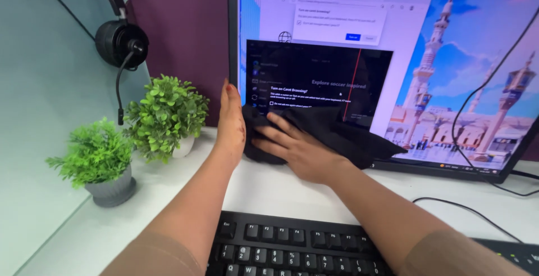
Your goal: The recorder uses a black cloth to wipe down a keyboard, a monitor screen, and a webcam.
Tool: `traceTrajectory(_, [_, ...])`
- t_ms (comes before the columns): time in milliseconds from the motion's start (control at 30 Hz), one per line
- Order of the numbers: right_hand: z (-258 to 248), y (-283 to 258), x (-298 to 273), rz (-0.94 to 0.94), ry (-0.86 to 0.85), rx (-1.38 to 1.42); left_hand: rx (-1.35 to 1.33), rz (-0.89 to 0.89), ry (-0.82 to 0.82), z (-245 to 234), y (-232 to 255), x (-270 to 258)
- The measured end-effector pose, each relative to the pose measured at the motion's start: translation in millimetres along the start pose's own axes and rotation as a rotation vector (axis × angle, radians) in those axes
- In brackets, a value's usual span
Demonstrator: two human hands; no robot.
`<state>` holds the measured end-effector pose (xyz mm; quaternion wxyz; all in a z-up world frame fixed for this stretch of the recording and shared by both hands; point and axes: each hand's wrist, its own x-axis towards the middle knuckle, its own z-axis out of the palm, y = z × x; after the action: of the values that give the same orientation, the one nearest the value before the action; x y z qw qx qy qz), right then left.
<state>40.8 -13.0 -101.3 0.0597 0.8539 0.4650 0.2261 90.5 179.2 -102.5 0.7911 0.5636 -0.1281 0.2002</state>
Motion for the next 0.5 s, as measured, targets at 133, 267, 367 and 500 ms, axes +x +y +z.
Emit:
traceTrajectory(133, [-16.0,11.8,-25.6,-0.078,-0.153,0.072,0.234,-0.021,0.092,9.6,-12.6,-13.6])
traceTrajectory(267, [-41.0,26.4,-67.9,-0.101,-0.341,0.052,0.730,-0.065,0.133,25.4,-3.0,-35.0])
traceTrajectory(367, [-60.9,40.6,-105.8,-0.151,-0.428,-0.056,0.946,-0.102,0.130,38.7,2.3,-48.1])
traceTrajectory(500, [-88.4,49.7,-149.4,-0.159,-0.602,-0.234,1.084,-0.128,0.153,51.4,16.8,-63.4])
